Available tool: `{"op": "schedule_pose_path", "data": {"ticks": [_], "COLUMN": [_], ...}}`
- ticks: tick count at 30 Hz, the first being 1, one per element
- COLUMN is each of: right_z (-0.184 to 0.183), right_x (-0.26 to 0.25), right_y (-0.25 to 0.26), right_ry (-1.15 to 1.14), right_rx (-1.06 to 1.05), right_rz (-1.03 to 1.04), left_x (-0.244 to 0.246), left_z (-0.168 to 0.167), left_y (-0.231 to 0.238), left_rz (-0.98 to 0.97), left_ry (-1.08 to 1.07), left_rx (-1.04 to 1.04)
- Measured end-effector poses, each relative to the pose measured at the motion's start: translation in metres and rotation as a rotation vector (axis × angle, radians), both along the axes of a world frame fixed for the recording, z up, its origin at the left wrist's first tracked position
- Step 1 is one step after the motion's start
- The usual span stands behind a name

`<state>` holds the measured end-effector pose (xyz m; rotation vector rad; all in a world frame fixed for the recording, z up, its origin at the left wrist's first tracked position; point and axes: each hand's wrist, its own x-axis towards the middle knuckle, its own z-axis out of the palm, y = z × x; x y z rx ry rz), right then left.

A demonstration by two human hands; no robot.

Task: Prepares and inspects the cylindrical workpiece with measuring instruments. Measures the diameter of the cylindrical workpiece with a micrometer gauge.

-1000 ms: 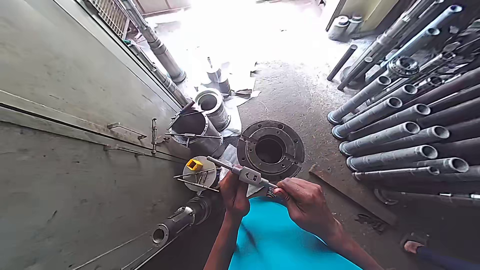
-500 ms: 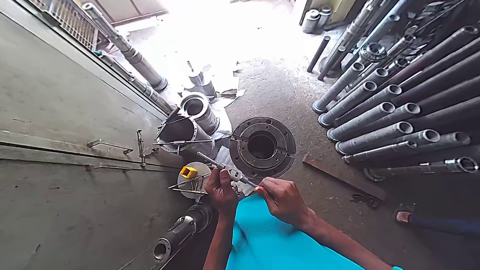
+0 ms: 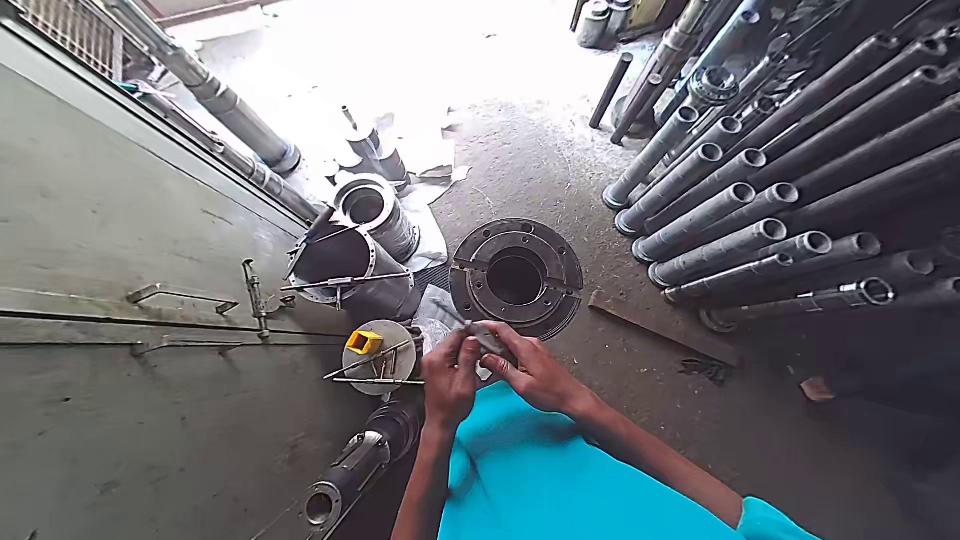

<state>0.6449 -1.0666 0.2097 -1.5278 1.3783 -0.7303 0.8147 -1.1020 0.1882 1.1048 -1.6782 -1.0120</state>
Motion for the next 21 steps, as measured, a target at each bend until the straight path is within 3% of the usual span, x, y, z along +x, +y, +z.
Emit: {"op": "schedule_pose_path", "data": {"ticks": [2, 5, 8, 10, 17, 21], "right_z": [-0.010, -0.028, -0.038, -0.045, -0.090, -0.121], "right_x": [0.003, 0.005, 0.020, 0.029, 0.108, 0.174], "right_y": [-0.006, -0.009, -0.009, -0.014, -0.065, -0.116], "right_ry": [-0.011, -0.226, -0.595, -0.680, -0.604, -0.198], "right_rx": [0.054, 0.134, 0.249, 0.268, 0.247, 0.144], "right_rz": [-0.071, -0.122, -0.117, -0.076, -0.038, 0.070], "left_x": [0.000, 0.015, 0.052, 0.081, 0.161, 0.182], "left_z": [-0.004, -0.015, -0.029, -0.039, -0.070, -0.079], "left_y": [0.004, 0.001, -0.001, 0.002, 0.061, 0.098], "left_rz": [-0.088, -0.117, -0.031, 0.085, 0.511, 0.653], "left_ry": [-0.087, 0.078, 0.233, 0.286, 0.379, 0.346], "left_rx": [0.036, 0.171, 0.252, 0.242, 0.367, 0.452]}}
